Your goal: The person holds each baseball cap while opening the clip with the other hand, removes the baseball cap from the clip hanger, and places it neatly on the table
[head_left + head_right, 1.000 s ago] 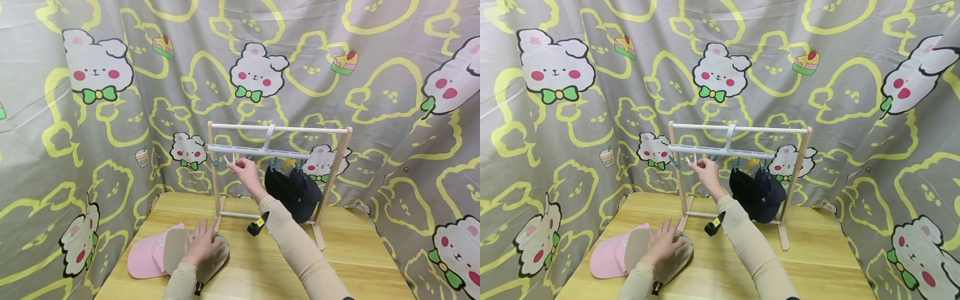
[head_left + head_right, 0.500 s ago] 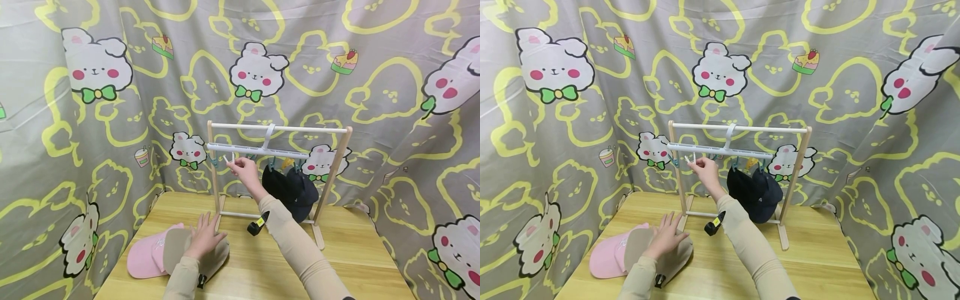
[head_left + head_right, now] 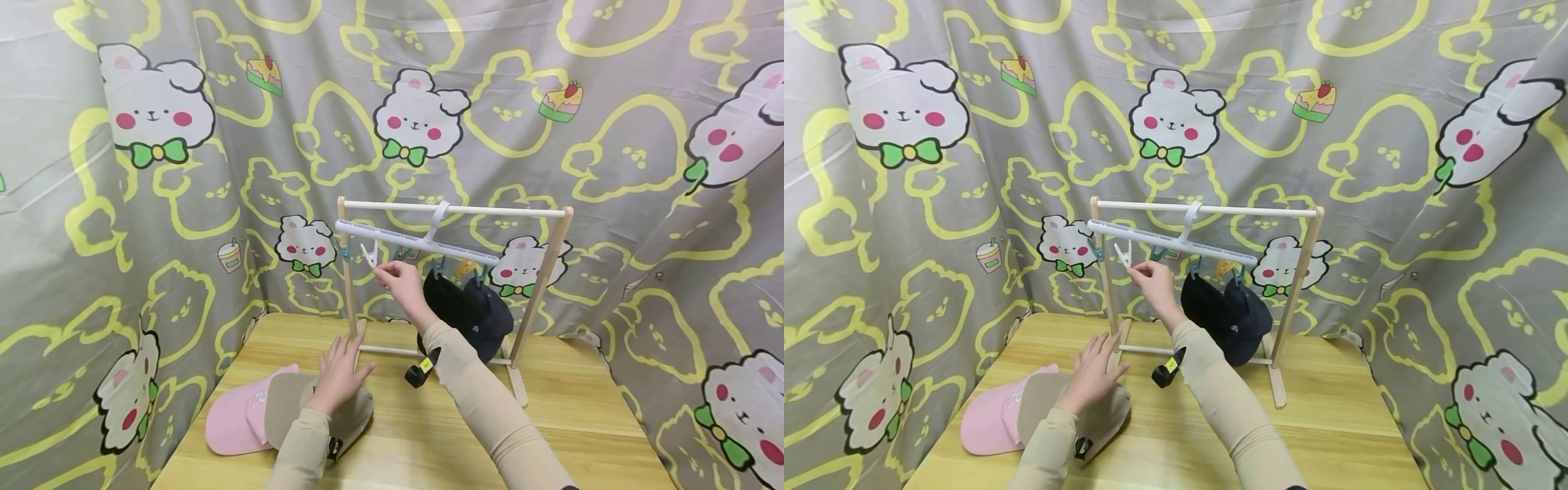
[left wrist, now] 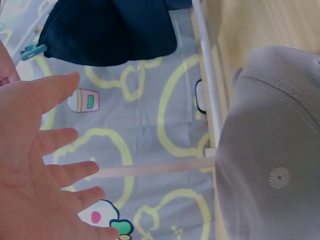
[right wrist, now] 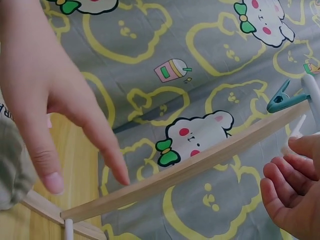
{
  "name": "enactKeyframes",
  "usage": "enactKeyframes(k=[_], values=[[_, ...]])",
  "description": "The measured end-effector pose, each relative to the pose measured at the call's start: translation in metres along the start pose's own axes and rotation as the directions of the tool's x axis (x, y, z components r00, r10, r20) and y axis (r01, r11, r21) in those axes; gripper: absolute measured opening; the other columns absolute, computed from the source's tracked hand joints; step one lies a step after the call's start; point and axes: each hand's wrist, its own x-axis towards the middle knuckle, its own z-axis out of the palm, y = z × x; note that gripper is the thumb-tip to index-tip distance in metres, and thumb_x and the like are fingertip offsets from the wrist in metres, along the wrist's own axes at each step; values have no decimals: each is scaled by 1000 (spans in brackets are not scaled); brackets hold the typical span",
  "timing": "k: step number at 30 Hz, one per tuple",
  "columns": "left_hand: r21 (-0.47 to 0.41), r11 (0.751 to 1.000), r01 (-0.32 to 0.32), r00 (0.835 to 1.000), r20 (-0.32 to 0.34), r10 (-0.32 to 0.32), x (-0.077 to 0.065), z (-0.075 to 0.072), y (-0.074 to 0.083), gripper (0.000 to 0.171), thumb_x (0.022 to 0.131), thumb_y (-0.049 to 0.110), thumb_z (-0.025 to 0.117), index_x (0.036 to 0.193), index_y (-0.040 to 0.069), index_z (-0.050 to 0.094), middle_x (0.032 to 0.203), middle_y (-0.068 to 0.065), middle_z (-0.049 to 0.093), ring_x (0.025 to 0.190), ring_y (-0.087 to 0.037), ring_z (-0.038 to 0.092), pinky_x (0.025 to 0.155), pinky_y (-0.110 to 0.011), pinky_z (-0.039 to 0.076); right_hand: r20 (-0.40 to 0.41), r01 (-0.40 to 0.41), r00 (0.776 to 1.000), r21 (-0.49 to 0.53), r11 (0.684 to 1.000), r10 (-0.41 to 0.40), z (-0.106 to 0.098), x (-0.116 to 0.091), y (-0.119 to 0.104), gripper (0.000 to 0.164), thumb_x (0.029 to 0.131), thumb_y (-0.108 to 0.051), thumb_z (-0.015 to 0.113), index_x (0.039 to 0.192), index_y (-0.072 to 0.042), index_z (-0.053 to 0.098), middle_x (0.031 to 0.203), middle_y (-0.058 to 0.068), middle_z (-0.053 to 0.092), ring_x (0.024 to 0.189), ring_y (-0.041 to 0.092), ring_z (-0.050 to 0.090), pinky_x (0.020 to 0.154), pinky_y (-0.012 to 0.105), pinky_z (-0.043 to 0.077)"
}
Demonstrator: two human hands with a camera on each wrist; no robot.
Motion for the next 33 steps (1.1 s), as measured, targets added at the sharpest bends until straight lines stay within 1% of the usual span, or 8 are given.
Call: enactKeyframes(k=[7,10,14,19,23,25,28,33], values=[[-31,999,-25,999,-31,24,5,-4,6,69,92,40,65,150,16,38,155,-20,35,146,-44,24,111,-74,14,-7,8,1000,26,1000,-8,-3,-3,0,16,90,-16,70,96,-1,73,87,18,73,71,17,67,66,25,57],[-31,999,-40,998,-48,38,7,-4,8,68,92,39,64,150,17,38,154,-20,36,145,-43,26,111,-73,16,-4,8,1000,21,1000,-8,-6,-4,1,17,91,-18,70,98,-3,73,91,20,72,73,18,68,68,27,58],[-15,998,-66,995,-74,65,11,-4,9,66,93,40,64,149,17,39,153,-18,39,143,-43,31,110,-73,20,-1,26,1000,0,1000,-26,-11,-6,4,17,90,-21,70,99,-6,73,89,15,73,75,18,70,72,35,59],[-4,994,-107,989,-102,106,16,-5,11,64,93,40,64,147,15,42,151,-16,43,139,-42,37,110,-68,26,-3,47,999,-10,999,-47,-19,-7,8,17,90,-22,71,99,-8,72,85,9,72,76,19,71,70,32,59],[-28,992,-120,987,-115,116,19,-6,13,61,92,36,66,145,13,45,148,-16,46,136,-42,42,111,-66,27,-4,37,999,-17,999,-37,-26,-9,9,19,90,-24,71,100,-8,72,88,13,72,81,28,72,71,33,59],[-35,992,-121,986,-118,116,21,-6,14,59,92,36,66,144,14,47,147,-15,47,135,-41,44,111,-64,29,-6,36,999,-21,999,-37,-30,-9,9,20,90,-23,71,101,-6,72,90,16,72,83,31,72,73,37,60],[-35,990,-137,983,-128,132,23,-6,14,54,92,34,66,140,13,51,145,-14,51,132,-40,47,109,-63,32,-18,35,999,-27,999,-35,-34,-8,11,21,90,-22,70,101,-4,71,90,18,72,82,31,72,74,40,59],[-35,988,-150,981,-128,144,26,-7,17,50,93,34,65,136,12,55,141,-15,54,129,-39,51,107,-61,36,-33,26,999,-40,999,-27,-42,-6,16,20,90,-21,70,100,-4,72,89,16,72,80,30,71,72,35,59]])
